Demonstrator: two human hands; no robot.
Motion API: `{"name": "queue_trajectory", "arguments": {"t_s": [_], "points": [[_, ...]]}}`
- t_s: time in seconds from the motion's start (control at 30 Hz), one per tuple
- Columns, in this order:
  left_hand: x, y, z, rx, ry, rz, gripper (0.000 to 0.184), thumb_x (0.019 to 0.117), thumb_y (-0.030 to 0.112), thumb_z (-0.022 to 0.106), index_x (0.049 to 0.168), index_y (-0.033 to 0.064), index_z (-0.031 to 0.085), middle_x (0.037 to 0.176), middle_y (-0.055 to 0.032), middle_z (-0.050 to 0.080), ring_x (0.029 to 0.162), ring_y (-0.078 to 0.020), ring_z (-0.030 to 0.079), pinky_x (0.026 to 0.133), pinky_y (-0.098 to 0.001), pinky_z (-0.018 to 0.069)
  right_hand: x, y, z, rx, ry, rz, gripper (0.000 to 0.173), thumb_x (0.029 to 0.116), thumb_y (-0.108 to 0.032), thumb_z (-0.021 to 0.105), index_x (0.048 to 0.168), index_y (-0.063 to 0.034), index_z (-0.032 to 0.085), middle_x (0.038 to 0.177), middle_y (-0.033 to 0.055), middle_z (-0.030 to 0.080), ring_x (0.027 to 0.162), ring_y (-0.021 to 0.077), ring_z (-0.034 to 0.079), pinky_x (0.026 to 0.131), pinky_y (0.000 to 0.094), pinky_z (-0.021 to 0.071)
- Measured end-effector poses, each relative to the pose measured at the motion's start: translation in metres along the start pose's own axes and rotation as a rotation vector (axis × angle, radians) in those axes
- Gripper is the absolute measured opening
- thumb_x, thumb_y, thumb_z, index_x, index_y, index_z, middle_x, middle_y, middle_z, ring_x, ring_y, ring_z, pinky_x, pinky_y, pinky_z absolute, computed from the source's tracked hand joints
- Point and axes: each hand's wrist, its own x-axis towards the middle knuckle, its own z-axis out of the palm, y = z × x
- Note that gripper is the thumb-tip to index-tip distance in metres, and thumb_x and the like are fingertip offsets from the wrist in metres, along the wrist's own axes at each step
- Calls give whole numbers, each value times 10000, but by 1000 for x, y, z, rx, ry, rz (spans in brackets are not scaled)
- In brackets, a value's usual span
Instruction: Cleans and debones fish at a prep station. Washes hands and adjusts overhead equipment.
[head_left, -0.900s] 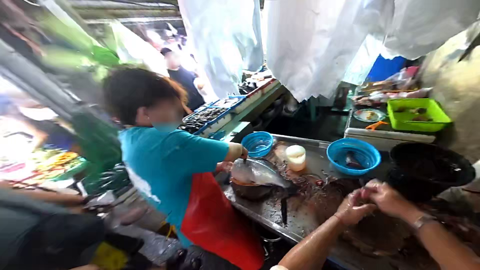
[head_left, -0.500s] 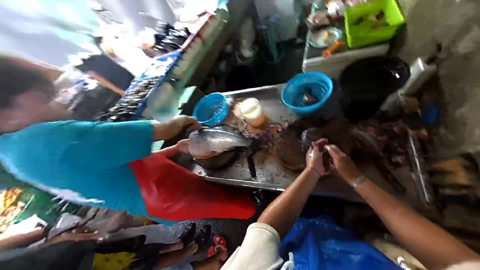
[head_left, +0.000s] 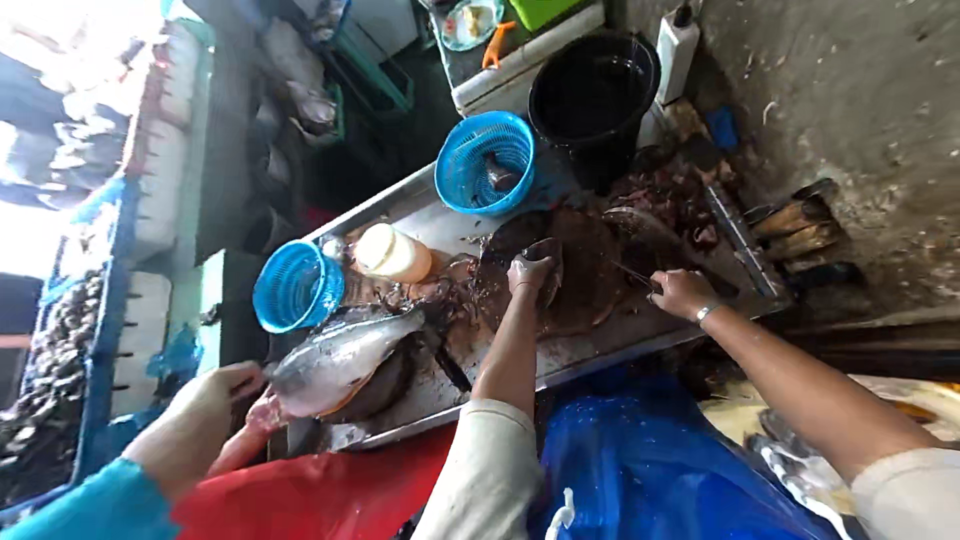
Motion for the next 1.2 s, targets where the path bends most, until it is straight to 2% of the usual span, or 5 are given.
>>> {"name": "queue_trajectory", "arguments": {"t_s": [0.1,0.27,0.47,0.9,1.2], "points": [[-11,22,-4,237,-70,347,599,747,433,859,1266,187,685,1164,-150,726,1108,-372,685,917,-663,536,-20,-5,3,102,32,-20,571,914,-306,751,1456,-251,580,1062,204,746,983,435,712,851,669,541],[-22,20,-6,491,-229,651,736,764,365,879,1433,274,586,1293,-115,692,1233,-360,630,995,-645,501,-49,-16,6,203,221,-104,691,852,-182,764,1482,-383,564,1258,196,637,916,394,685,745,631,545],[-3,5,2,442,-305,626,702,726,362,910,1358,208,646,1280,-111,695,1215,-317,645,1034,-614,496,-28,-10,29,217,163,-130,683,844,-202,768,1457,-436,576,1297,183,625,997,382,670,861,621,510],[3,1,2,321,-299,572,691,699,261,935,1329,200,658,1260,-89,704,1185,-274,662,1025,-594,512,-8,8,37,101,300,-403,573,880,-121,679,1394,-373,654,1084,143,685,923,361,659,840,580,487],[11,-4,-1,307,-354,610,719,701,292,943,1344,174,643,1273,-101,692,1206,-265,649,1053,-570,503,18,3,31,152,183,-407,575,850,-185,737,1382,-387,657,1117,104,691,1003,347,653,915,609,462]]}}
